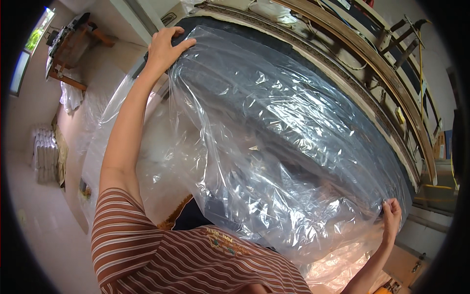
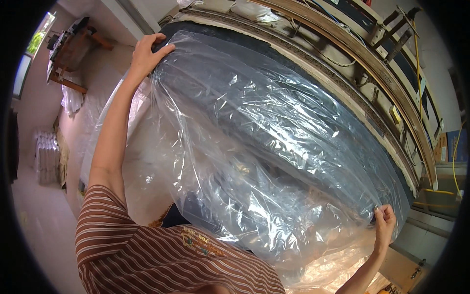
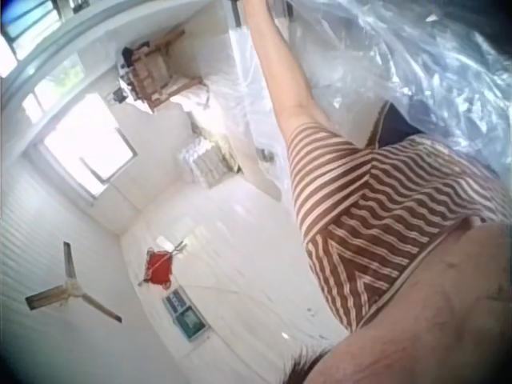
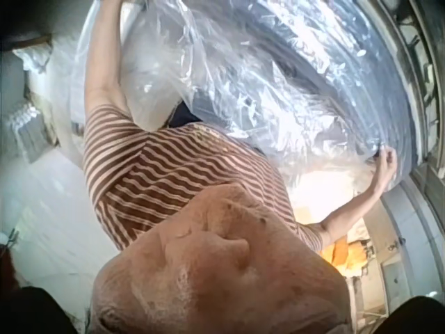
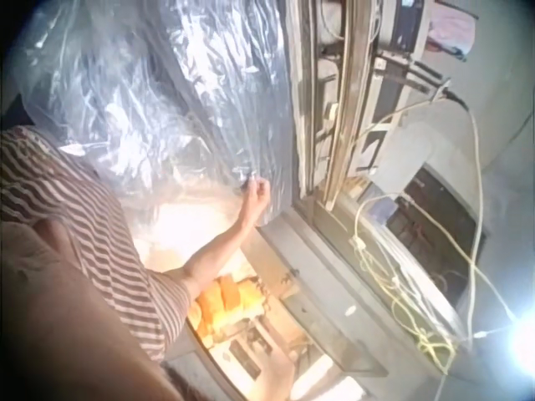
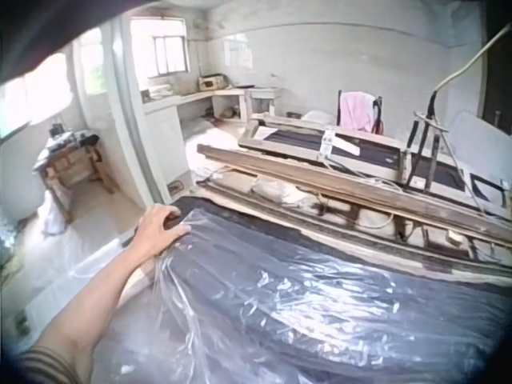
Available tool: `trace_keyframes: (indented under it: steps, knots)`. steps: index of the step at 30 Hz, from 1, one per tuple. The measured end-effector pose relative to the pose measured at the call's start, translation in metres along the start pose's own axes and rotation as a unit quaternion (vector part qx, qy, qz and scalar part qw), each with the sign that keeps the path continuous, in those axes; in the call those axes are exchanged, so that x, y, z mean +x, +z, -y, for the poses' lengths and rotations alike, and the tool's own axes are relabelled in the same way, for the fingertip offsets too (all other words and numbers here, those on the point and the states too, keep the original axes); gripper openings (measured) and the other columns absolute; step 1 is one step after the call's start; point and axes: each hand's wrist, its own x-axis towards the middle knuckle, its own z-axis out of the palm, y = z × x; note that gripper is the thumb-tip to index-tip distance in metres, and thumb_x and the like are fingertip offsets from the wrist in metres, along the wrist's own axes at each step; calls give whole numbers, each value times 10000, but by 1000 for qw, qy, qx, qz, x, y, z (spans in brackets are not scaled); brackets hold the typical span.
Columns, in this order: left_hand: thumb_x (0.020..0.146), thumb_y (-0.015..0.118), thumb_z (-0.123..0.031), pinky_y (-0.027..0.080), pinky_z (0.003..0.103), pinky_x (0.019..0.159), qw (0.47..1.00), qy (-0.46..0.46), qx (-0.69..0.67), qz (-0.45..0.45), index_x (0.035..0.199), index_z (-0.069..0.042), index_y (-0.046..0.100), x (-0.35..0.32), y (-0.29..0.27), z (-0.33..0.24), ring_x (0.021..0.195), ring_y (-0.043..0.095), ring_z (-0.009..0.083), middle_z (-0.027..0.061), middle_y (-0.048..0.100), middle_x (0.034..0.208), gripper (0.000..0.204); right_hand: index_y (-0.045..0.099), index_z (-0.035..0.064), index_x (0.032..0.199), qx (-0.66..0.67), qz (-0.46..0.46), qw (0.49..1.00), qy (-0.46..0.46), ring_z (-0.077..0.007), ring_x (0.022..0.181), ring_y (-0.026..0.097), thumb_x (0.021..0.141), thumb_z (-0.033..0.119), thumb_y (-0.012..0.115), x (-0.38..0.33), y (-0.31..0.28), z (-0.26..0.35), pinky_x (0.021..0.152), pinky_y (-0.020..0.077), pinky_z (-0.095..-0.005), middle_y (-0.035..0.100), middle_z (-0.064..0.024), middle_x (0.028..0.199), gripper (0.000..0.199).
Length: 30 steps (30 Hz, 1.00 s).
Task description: The person wraps a large, curved piece of furniture with a clear plastic sheet. They repeatedly pull, smooth, and tuck the plastic around the object's contours to ensure full coverage. The task is performed by hand without visible tools.
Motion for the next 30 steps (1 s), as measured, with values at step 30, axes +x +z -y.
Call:
trace_keyframes:
  steps: [30]
  knots:
    - [873, 552, -311, 459, 453, 787, 1000, 9, 7, -2, 952, -58, 613, 65, 67, -5, 933, 597, 372, 181, 641, 965, 272, 604, 68, 731, -56, 95, 972, 210, -75, 671, 476, 781, 183, 626, -158, -37, -112, 639, 376, -233, 524, 33, 668, 128]
